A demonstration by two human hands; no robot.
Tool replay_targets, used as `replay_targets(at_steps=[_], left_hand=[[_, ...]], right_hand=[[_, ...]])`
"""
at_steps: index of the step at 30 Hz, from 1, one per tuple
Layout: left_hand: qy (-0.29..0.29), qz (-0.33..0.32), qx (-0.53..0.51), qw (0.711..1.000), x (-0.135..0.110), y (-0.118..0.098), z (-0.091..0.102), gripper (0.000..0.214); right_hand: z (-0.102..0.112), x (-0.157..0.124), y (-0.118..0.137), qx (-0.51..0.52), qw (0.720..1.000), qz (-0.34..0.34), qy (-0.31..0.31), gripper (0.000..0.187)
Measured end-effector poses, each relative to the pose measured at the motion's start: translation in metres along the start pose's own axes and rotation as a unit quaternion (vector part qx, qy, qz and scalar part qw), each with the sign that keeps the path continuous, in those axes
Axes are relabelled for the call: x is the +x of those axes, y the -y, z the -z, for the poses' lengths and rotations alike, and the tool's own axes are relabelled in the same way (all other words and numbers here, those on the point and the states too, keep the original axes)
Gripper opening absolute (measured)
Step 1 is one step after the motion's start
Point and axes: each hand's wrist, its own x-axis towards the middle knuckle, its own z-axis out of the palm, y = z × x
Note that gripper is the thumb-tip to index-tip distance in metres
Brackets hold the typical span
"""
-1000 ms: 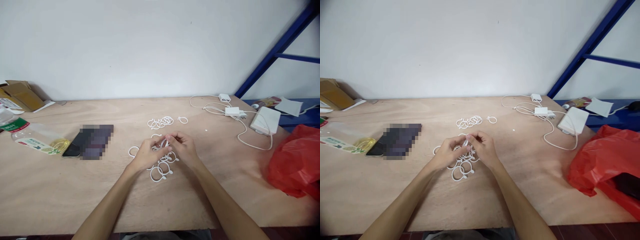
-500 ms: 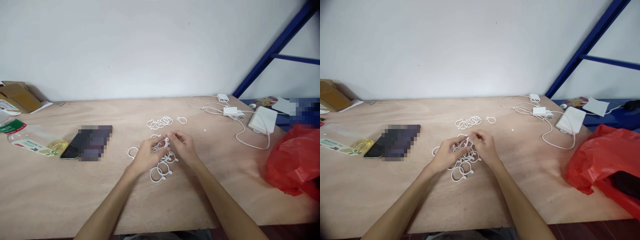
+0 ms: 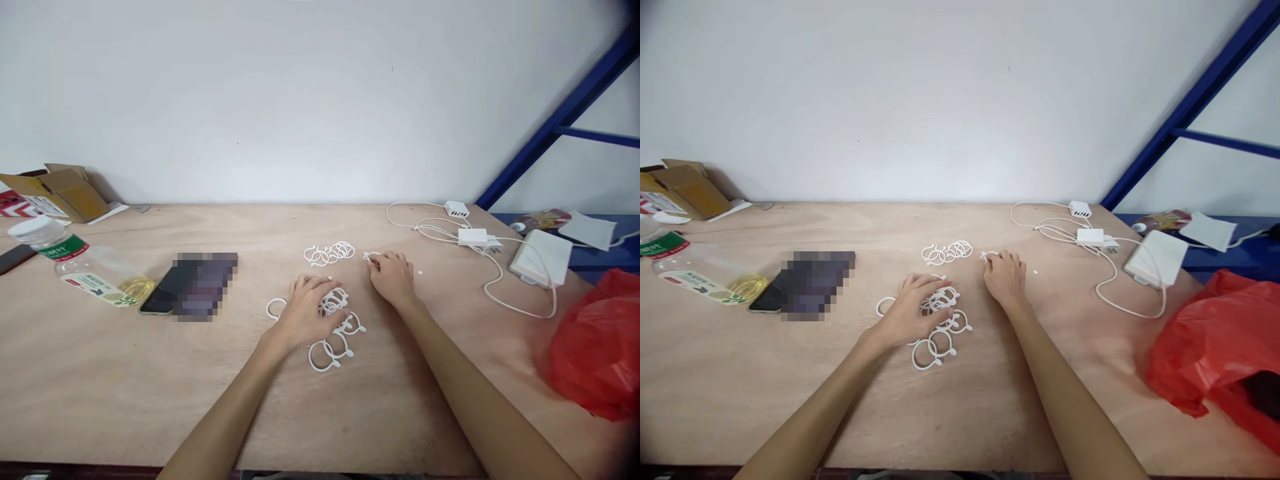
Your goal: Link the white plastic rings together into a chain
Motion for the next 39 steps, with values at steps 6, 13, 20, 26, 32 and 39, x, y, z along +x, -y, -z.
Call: replay_targets(at_steps=[6, 13, 20, 26, 32, 39], left_hand=[[-0.084, 0.018, -0.051, 0.995, 0.003, 0.000, -0.003, 0.035], [-0.115, 0.042, -0.173, 0.977, 0.007, 0.004, -0.004, 0.045], [-0.063, 0.033, -0.245, 0.967, 0.008, 0.001, -0.002, 0.032], [-0.023, 0.034, -0.259, 0.965, 0.006, -0.005, -0.002, 0.024], [-0.005, 0.015, -0.234, 0.972, 0.006, -0.009, 0.003, 0.018], [-0.020, 0.052, -0.099, 0.994, 0.004, -0.006, 0.014, 0.032]], right_hand=[[0.014, -0.022, 0.023, 0.310, 0.950, -0.028, -0.031, 0.019], [0.025, -0.062, 0.072, 0.703, 0.685, -0.112, 0.154, 0.014], [0.029, -0.062, 0.069, 0.706, 0.697, -0.069, 0.106, 0.025], [0.028, -0.064, 0.067, 0.645, 0.763, 0.021, 0.016, 0.011], [0.027, -0.066, 0.068, 0.635, 0.772, 0.034, -0.014, 0.006], [0.026, -0.058, 0.059, 0.665, 0.739, -0.032, 0.103, 0.016]])
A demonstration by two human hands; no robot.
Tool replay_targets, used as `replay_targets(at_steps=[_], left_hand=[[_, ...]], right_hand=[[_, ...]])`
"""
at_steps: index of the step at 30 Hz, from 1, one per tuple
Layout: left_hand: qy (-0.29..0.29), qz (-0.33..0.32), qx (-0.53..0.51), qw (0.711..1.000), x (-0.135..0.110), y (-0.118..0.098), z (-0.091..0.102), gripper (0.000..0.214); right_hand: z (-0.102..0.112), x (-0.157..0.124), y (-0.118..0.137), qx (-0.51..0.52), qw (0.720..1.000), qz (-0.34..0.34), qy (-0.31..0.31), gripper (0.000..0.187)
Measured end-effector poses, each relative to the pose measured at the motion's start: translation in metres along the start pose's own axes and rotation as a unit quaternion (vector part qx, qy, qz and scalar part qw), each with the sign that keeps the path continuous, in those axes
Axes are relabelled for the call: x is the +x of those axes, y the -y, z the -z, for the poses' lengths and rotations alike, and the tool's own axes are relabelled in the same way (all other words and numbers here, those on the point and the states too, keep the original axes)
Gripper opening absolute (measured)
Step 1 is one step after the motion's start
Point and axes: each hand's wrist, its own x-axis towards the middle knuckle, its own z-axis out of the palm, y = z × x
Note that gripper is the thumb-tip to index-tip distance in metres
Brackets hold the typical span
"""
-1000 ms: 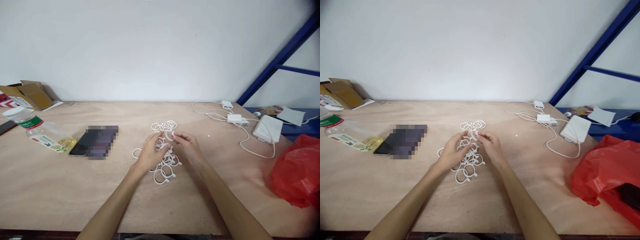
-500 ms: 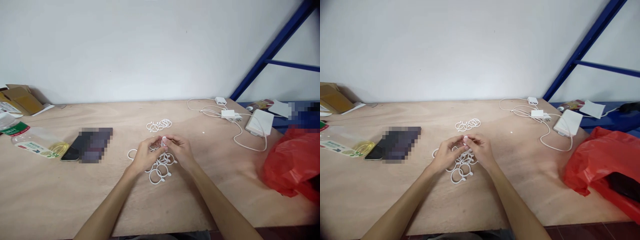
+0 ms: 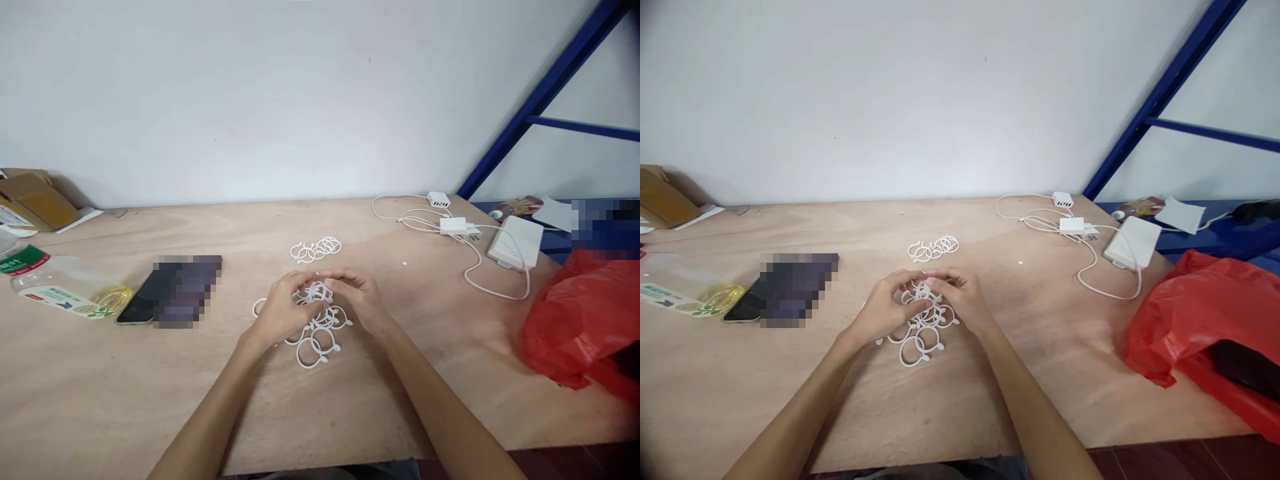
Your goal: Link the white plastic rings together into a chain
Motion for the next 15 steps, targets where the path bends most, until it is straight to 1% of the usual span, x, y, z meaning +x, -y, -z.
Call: replay_targets(at_steps=[3, 5, 6, 7, 9, 11, 12, 13, 15], left_hand=[[0.052, -0.006, 0.030, 0.998, -0.001, 0.002, 0.001, 0.040], [0.079, -0.015, 0.036, 0.996, -0.001, 0.004, -0.001, 0.040], [0.079, -0.018, 0.035, 0.996, -0.001, 0.006, -0.002, 0.038], [0.067, -0.019, 0.034, 0.997, 0.001, 0.008, -0.004, 0.035], [0.012, -0.008, 0.043, 0.999, 0.006, 0.017, -0.005, 0.030], [-0.063, 0.015, 0.088, 0.994, 0.015, 0.030, -0.004, 0.028], [-0.090, 0.025, 0.126, 0.988, 0.021, 0.037, -0.003, 0.028], [-0.101, 0.034, 0.167, 0.980, 0.027, 0.043, -0.002, 0.029], [-0.105, 0.039, 0.191, 0.975, 0.040, 0.053, -0.001, 0.030]], right_hand=[[0.007, 0.005, -0.006, -0.101, 0.993, 0.013, -0.068, 0.020], [0.009, 0.008, -0.012, -0.189, 0.976, 0.023, -0.104, 0.020], [0.010, 0.009, -0.015, -0.226, 0.967, 0.028, -0.112, 0.020], [0.010, 0.010, -0.018, -0.255, 0.960, 0.032, -0.116, 0.020], [0.010, 0.011, -0.024, -0.291, 0.949, 0.040, -0.113, 0.020], [0.009, 0.012, -0.028, -0.316, 0.941, 0.045, -0.113, 0.022], [0.008, 0.013, -0.029, -0.325, 0.938, 0.047, -0.114, 0.023], [0.008, 0.013, -0.030, -0.331, 0.935, 0.048, -0.117, 0.023], [0.009, 0.013, -0.032, -0.332, 0.934, 0.054, -0.123, 0.024]])
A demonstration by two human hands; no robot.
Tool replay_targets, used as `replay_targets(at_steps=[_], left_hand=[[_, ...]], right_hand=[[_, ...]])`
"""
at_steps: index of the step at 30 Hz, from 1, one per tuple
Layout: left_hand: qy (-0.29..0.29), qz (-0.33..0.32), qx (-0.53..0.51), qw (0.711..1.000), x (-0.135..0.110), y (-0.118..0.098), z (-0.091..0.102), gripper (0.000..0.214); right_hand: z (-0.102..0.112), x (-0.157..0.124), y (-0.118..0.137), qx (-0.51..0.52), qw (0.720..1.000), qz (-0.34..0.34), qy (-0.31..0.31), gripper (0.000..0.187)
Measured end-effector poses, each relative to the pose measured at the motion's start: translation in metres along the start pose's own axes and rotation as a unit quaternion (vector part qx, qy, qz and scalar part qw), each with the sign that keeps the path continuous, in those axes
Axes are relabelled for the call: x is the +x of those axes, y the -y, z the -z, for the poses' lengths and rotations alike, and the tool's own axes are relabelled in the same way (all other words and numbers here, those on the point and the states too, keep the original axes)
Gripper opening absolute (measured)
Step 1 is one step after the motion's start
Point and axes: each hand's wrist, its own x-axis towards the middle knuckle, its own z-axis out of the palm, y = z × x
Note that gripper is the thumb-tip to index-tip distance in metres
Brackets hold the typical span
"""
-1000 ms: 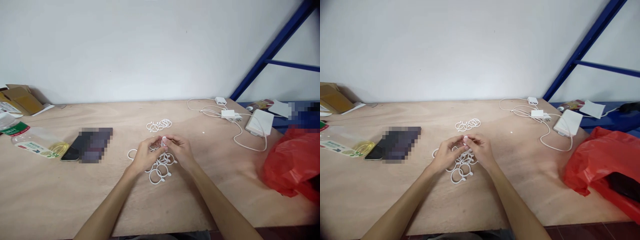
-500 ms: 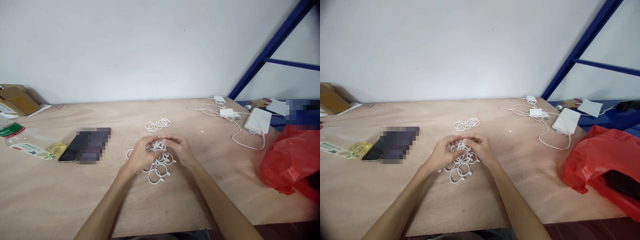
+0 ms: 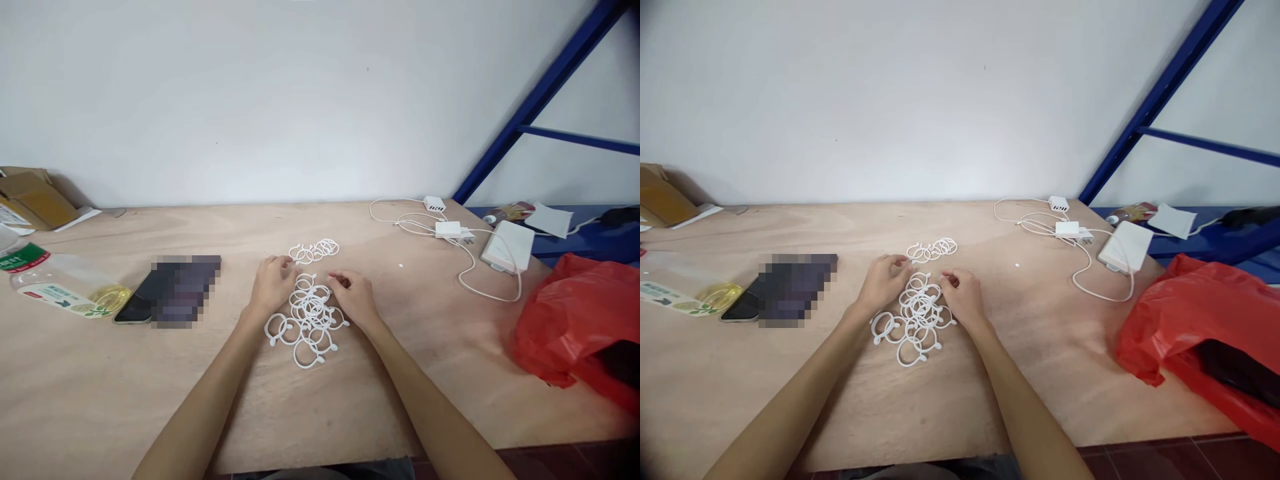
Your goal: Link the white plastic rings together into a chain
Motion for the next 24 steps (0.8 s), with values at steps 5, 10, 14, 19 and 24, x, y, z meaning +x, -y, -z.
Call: replay_targets(at_steps=[5, 10, 14, 19, 24], left_hand=[[0.019, -0.022, 0.041, 0.999, 0.022, 0.001, -0.010, 0.018], [0.025, -0.042, 0.057, 0.997, 0.022, -0.002, -0.012, 0.014], [0.030, -0.079, 0.047, 0.995, 0.009, -0.009, -0.001, 0.013], [0.057, -0.155, -0.072, 0.984, -0.016, -0.027, 0.015, 0.013], [-0.038, -0.080, -0.208, 0.974, -0.032, -0.038, 0.017, 0.009]], right_hand=[[0.000, 0.000, -0.003, 0.006, 0.999, 0.032, -0.004, 0.021], [-0.002, 0.000, -0.005, 0.020, 0.999, 0.024, -0.008, 0.019], [-0.002, -0.001, -0.002, 0.049, 0.996, 0.062, -0.032, 0.035], [-0.001, -0.006, 0.008, 0.102, 0.987, 0.122, 0.029, 0.048], [0.004, -0.011, 0.018, 0.165, 0.979, 0.068, 0.099, 0.050]])
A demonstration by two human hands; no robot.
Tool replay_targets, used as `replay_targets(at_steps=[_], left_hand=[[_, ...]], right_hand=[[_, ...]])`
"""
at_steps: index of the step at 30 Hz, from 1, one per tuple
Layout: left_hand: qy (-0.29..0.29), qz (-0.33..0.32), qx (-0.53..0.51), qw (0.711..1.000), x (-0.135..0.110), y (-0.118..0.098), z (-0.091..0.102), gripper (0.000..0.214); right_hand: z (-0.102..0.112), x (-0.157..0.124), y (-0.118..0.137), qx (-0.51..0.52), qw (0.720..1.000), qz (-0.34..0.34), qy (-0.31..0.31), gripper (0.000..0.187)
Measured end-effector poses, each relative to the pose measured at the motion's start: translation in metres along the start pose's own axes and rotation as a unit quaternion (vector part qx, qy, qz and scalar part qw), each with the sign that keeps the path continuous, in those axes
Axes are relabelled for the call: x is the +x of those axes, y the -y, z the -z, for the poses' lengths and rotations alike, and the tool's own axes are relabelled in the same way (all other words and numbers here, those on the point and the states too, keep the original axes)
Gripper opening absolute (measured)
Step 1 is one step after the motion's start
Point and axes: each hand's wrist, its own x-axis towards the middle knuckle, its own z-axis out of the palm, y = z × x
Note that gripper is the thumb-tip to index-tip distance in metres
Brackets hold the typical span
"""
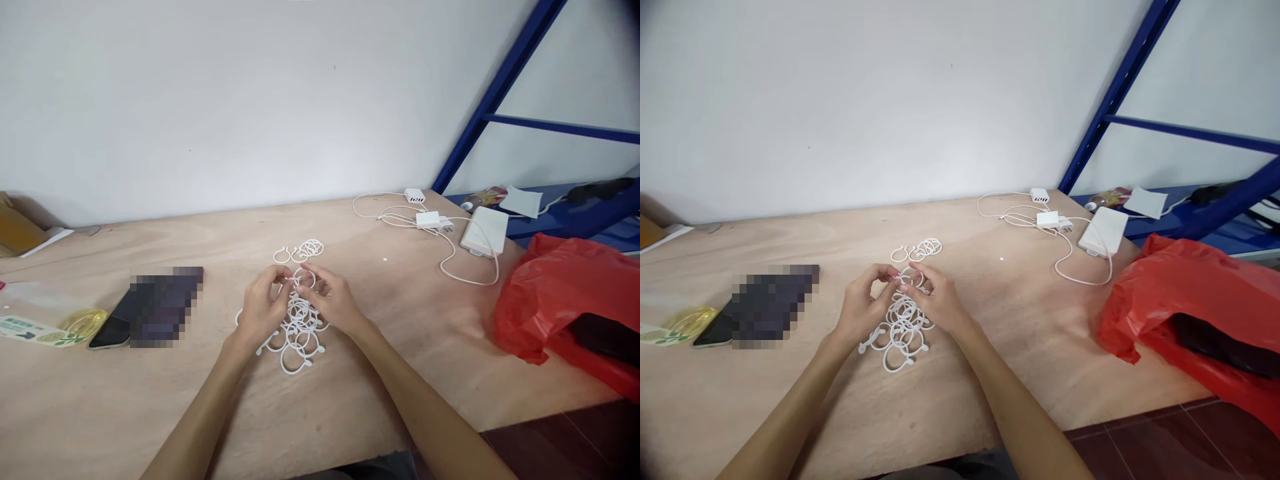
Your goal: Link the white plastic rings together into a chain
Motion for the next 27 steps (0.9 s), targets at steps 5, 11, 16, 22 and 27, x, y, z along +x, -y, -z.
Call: replay_targets(at_steps=[5, 11, 16, 22, 27], left_hand=[[-0.045, 0.084, -0.184, 0.978, -0.006, 0.003, -0.005, 0.029], [-0.064, 0.045, -0.166, 0.983, -0.007, 0.000, -0.004, 0.015], [-0.092, 0.016, -0.156, 0.983, -0.009, -0.008, -0.003, 0.012], [-0.104, 0.006, -0.158, 0.982, -0.010, -0.015, -0.001, 0.010], [-0.051, 0.035, -0.166, 0.984, -0.004, -0.006, 0.004, 0.015]], right_hand=[[0.000, -0.004, 0.011, 0.036, 0.997, -0.026, 0.060, 0.052], [-0.002, -0.008, 0.013, 0.043, 0.997, 0.017, 0.062, 0.039], [-0.003, -0.011, 0.020, 0.016, 0.997, 0.026, 0.064, 0.035], [-0.006, -0.014, 0.026, 0.008, 0.996, 0.049, 0.071, 0.031], [-0.003, -0.010, 0.020, -0.017, 0.998, 0.050, 0.033, 0.034]])
